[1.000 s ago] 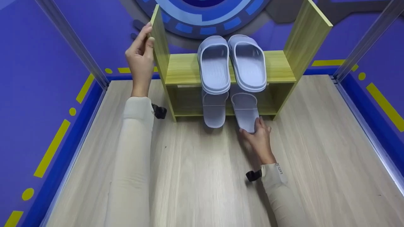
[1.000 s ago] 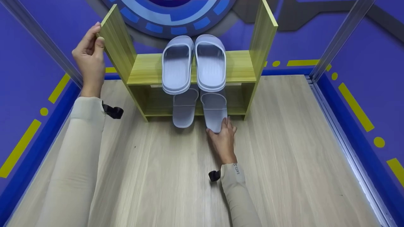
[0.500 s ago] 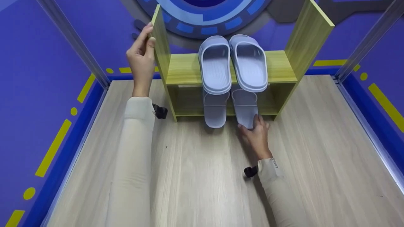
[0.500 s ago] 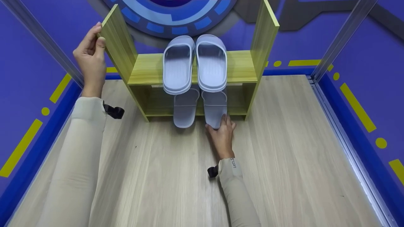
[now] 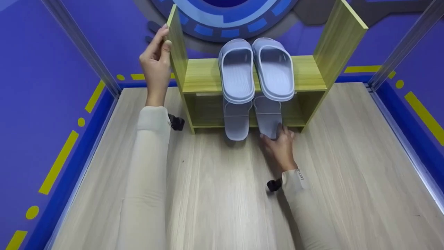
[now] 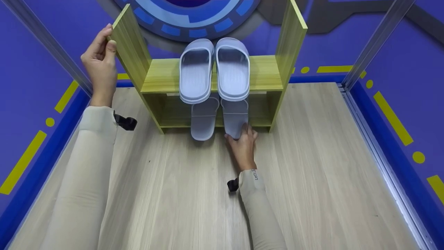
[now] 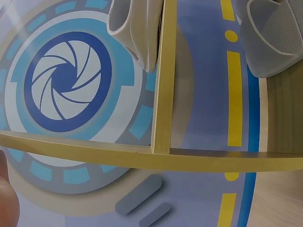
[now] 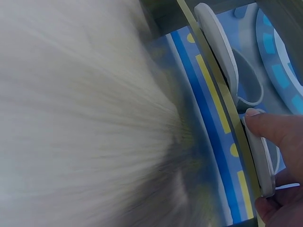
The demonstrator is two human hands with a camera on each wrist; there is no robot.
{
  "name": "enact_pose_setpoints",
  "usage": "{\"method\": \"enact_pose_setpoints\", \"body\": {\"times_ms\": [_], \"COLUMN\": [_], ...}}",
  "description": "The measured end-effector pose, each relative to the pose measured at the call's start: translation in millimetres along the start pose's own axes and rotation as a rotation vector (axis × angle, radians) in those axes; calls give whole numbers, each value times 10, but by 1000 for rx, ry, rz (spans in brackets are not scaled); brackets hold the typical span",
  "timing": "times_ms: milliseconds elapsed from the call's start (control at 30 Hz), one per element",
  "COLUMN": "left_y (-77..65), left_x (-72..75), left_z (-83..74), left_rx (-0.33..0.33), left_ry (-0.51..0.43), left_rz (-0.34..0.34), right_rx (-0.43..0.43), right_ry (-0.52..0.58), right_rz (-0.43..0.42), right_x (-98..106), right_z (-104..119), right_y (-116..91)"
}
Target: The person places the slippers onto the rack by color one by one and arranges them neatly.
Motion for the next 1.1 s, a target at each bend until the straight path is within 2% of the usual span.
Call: {"method": "enact_pose_setpoints", "body": {"times_ms": [567, 1100], "left_y": [-5, -23], "left_x": [0, -11], "left_z": [-22, -6], "left_rx": [0, 6], "left_ry": [8, -5], "left_rz": [-8, -6], "right_rx": [45, 20], "right_ry": [32, 45], "right_rz": [-8, 41], "right_x": [-19, -4], "right_z": [-7, -41], "right_y": [41, 31]}}
Point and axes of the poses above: each hand's wrist, its own y-axis towards the middle knuckle, its own x-axis out of the back of the hand, z = x × y, the point moved 4 cm from there along y, towards the middle knuckle, and after that the axes turned 6 degrees about y, right-handed, at the moved point
